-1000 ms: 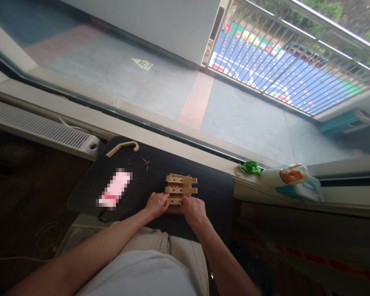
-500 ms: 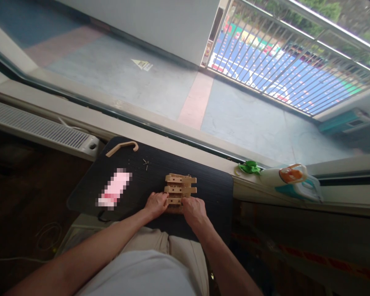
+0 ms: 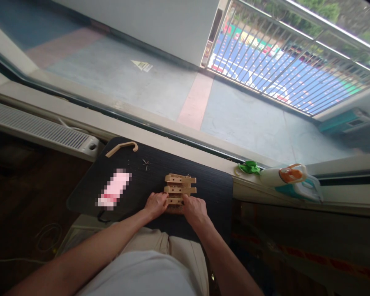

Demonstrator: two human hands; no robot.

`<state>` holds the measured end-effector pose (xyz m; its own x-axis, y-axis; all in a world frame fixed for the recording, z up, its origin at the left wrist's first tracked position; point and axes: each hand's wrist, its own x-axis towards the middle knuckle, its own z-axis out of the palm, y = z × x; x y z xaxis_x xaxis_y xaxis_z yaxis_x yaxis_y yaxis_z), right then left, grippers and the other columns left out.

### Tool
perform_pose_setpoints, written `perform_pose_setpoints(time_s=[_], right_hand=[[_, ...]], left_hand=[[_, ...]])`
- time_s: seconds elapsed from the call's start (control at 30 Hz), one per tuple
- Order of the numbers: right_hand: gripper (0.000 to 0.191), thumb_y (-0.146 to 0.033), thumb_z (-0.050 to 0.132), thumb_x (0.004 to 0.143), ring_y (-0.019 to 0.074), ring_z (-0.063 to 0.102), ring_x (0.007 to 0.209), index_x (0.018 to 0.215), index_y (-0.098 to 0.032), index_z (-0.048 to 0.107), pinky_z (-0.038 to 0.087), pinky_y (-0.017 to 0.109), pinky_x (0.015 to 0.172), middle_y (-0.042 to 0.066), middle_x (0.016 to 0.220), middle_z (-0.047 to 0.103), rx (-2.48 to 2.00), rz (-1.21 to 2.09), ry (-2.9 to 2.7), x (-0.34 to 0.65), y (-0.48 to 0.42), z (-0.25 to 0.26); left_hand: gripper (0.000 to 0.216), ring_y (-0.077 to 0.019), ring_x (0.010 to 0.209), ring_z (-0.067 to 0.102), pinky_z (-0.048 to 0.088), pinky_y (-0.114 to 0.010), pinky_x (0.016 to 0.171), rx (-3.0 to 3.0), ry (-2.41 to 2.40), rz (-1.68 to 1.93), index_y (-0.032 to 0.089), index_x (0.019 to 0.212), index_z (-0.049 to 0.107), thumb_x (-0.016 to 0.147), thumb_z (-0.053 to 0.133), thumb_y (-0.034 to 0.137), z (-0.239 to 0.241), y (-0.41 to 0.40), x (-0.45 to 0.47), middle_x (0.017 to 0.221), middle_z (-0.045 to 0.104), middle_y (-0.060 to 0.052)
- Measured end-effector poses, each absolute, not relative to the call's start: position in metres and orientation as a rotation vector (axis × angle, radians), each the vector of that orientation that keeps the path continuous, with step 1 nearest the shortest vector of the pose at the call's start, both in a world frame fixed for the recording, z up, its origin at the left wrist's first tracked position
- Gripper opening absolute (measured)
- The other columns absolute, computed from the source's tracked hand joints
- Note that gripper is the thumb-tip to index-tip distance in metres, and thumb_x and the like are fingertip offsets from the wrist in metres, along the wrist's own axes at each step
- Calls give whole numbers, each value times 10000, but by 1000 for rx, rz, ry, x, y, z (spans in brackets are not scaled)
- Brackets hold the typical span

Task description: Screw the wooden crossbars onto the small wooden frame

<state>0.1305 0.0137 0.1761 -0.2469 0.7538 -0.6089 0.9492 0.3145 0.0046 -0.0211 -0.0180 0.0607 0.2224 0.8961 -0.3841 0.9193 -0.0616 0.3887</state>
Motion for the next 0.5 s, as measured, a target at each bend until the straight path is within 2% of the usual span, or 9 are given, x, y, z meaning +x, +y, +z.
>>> perform_pose_setpoints(time_s=[0.1,0.2,0.5], right_hand=[[254,-171,398,793,159,609,803,938,-248,592,381,242,632,23,870,656,1458,-513,2106,129,14,176],[252,-158,377,807,153,606,808,893,-233,602,383,241,646,35,889,652,1453,-523,2089,128,15,173],[217,-308,400,828,158,589,876,901,-219,584,385,249,714,46,917,656,1540,-555,1980,131,15,171]], left_hand=[[196,-206,862,574,347,-341,761,1947,1662,-66,173,910,540,789,390,204,61,-18,-21,891,629,-75],[198,-201,861,574,348,-336,765,1941,1668,-75,173,910,541,791,385,200,63,-17,-21,893,631,-72],[194,-202,876,570,351,-337,780,1923,1660,-93,172,907,541,797,383,199,69,-16,-21,907,629,-78]])
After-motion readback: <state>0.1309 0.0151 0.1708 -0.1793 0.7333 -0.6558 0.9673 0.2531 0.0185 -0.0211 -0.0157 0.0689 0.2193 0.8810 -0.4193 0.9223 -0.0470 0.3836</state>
